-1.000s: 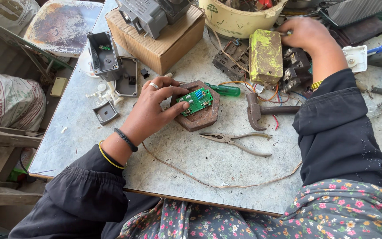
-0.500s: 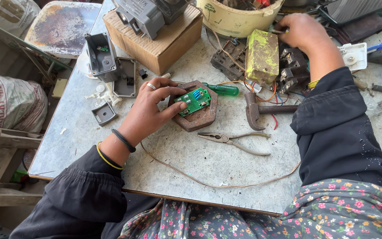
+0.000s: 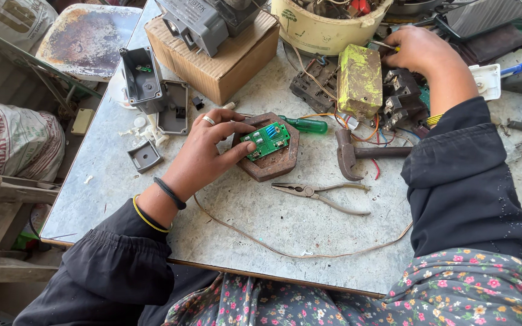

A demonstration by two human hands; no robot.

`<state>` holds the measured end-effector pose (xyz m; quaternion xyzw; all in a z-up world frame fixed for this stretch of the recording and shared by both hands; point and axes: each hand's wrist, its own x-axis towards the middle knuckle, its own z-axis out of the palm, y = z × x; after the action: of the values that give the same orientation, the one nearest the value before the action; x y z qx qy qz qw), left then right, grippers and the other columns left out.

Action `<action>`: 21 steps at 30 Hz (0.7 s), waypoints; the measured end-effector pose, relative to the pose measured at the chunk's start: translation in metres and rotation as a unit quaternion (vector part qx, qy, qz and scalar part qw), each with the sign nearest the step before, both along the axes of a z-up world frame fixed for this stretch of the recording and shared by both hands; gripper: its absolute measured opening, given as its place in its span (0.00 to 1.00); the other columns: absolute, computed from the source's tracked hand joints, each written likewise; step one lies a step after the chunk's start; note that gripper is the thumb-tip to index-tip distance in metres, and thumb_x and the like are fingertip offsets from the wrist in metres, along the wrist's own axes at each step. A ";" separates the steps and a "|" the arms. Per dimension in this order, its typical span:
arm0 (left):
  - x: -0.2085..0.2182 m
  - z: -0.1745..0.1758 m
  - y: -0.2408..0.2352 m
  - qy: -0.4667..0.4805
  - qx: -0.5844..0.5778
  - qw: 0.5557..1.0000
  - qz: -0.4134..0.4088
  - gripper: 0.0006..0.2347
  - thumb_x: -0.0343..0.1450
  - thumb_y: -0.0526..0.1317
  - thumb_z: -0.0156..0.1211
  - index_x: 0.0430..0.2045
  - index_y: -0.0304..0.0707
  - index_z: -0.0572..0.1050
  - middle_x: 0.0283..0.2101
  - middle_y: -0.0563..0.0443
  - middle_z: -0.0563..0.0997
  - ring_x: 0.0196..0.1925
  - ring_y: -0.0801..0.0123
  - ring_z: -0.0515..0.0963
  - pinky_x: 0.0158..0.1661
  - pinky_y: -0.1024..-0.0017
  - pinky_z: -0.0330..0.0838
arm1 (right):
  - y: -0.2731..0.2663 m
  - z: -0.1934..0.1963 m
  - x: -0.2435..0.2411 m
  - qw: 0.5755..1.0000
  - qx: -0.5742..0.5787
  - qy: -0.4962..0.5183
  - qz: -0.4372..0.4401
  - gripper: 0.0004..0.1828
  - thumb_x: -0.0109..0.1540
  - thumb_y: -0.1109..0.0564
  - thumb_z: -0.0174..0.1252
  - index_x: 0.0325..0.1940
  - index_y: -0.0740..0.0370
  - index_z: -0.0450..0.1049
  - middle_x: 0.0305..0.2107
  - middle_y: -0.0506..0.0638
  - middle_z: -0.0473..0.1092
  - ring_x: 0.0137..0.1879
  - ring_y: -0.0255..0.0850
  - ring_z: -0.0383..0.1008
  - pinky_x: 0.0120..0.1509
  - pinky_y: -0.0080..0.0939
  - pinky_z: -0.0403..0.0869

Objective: The person uses pliers and a screwdriver to manipulate a small white plastic component and a green circuit board. They adjust internal parts of the component and then use pliers to remove a small piece from the circuit board.

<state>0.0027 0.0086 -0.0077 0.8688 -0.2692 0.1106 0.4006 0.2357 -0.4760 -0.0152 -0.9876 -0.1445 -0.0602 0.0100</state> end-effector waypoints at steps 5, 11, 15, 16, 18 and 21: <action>0.000 0.001 0.000 0.013 0.005 1.000 -0.001 0.14 0.70 0.47 0.68 0.47 0.46 0.82 0.57 0.45 0.75 0.65 0.51 0.68 0.61 0.56 0.65 | -0.004 0.008 0.001 0.998 0.019 0.058 -0.004 0.30 0.54 0.54 0.69 0.60 0.59 0.77 0.51 0.60 0.76 0.54 0.58 0.76 0.57 0.53 0.74; 0.000 0.002 0.001 0.019 0.012 1.000 0.001 0.14 0.70 0.48 0.68 0.47 0.46 0.82 0.57 0.45 0.75 0.65 0.50 0.68 0.60 0.56 0.66 | 0.004 0.007 -0.004 1.000 0.003 0.006 0.000 0.24 0.57 0.55 0.69 0.57 0.58 0.81 0.48 0.62 0.77 0.52 0.60 0.77 0.57 0.54 0.74; 0.000 0.002 0.001 0.015 0.014 1.000 0.003 0.14 0.70 0.48 0.68 0.47 0.46 0.82 0.57 0.46 0.75 0.65 0.51 0.68 0.61 0.56 0.65 | 0.008 0.015 -0.012 0.999 0.038 -0.013 -0.001 0.20 0.61 0.51 0.70 0.56 0.57 0.81 0.45 0.63 0.77 0.50 0.61 0.77 0.56 0.55 0.74; 0.000 0.003 0.000 0.013 0.014 1.000 0.004 0.14 0.70 0.48 0.68 0.47 0.46 0.82 0.57 0.46 0.75 0.65 0.51 0.68 0.61 0.56 0.65 | 0.009 0.019 -0.015 0.997 0.051 -0.058 0.008 0.19 0.61 0.51 0.71 0.55 0.58 0.82 0.44 0.63 0.76 0.49 0.61 0.77 0.54 0.56 0.74; -0.001 0.003 0.001 0.005 0.016 1.000 0.004 0.14 0.70 0.48 0.68 0.46 0.46 0.83 0.57 0.46 0.75 0.64 0.51 0.69 0.61 0.56 0.65 | 0.011 0.025 -0.020 0.986 0.078 -0.146 0.026 0.18 0.61 0.49 0.73 0.51 0.58 0.83 0.43 0.61 0.76 0.48 0.60 0.76 0.51 0.57 0.73; -0.001 0.004 0.001 -0.004 0.015 1.000 0.003 0.13 0.70 0.47 0.68 0.46 0.46 0.83 0.56 0.46 0.75 0.63 0.51 0.69 0.61 0.56 0.65 | 0.017 0.025 -0.028 0.960 0.054 -0.267 0.058 0.06 0.61 0.56 0.67 0.41 0.57 0.82 0.39 0.56 0.76 0.49 0.55 0.78 0.48 0.56 0.74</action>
<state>0.0012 0.0094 -0.0040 0.8749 -0.2701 0.1115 0.3863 0.2076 -0.4588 0.0093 -0.9235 -0.1951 -0.3291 0.0283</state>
